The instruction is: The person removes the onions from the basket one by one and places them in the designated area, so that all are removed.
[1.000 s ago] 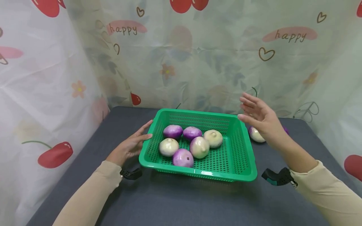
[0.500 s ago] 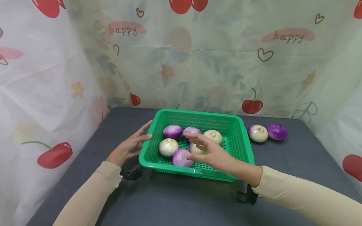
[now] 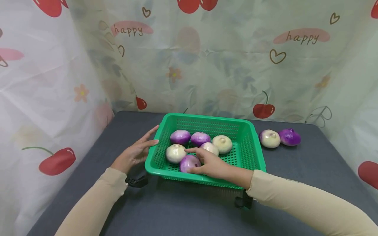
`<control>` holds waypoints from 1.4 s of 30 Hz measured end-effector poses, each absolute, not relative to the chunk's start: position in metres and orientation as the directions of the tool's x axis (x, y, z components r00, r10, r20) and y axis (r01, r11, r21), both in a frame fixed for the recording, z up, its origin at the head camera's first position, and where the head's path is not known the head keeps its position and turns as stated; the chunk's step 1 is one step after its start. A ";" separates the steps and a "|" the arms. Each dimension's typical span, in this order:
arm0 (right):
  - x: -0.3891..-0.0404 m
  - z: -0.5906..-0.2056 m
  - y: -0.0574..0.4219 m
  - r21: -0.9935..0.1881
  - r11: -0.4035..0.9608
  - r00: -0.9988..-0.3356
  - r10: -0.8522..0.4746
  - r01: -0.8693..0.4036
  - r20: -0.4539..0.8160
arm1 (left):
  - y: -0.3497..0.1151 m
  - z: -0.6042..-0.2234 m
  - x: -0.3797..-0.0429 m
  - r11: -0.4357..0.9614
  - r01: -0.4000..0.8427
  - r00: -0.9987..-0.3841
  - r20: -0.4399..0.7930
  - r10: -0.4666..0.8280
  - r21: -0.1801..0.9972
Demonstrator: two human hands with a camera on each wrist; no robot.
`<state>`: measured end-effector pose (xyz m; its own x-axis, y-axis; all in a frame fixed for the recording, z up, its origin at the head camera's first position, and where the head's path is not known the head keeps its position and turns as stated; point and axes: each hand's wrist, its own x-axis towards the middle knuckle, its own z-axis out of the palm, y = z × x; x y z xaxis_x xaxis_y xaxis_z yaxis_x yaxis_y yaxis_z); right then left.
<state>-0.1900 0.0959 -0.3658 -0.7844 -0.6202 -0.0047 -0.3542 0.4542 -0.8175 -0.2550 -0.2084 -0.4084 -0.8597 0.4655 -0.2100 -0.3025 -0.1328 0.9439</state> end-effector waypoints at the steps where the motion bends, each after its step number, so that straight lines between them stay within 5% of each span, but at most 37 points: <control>1: -0.191 -0.366 0.096 -0.809 0.462 -0.781 -0.624 -0.362 -0.007 | -0.208 -0.408 -0.255 -0.133 -0.304 -0.860 -0.212 0.465 0.943; 20: -0.205 -0.383 0.090 -0.750 0.607 -0.759 -0.610 -0.261 -0.229 | -0.212 -0.406 -0.255 -0.134 -0.305 -0.864 -0.214 0.456 0.943; 31: -0.199 -0.372 0.093 -0.748 0.585 -0.796 -0.592 -0.313 -0.129 | -0.208 -0.406 -0.255 -0.120 -0.306 -0.863 -0.222 0.454 0.945; 42: -0.187 -0.329 0.119 -0.905 0.393 -0.844 -0.531 -0.161 -0.080 | -0.206 -0.402 -0.253 -0.128 -0.329 -0.862 -0.243 0.444 0.935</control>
<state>-0.1871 0.1190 -0.3291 -0.8439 -0.5305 -0.0804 -0.1607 0.3928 -0.9055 -0.2526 -0.2061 -0.4025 -0.8624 0.4441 -0.2428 -0.3294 -0.1283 0.9354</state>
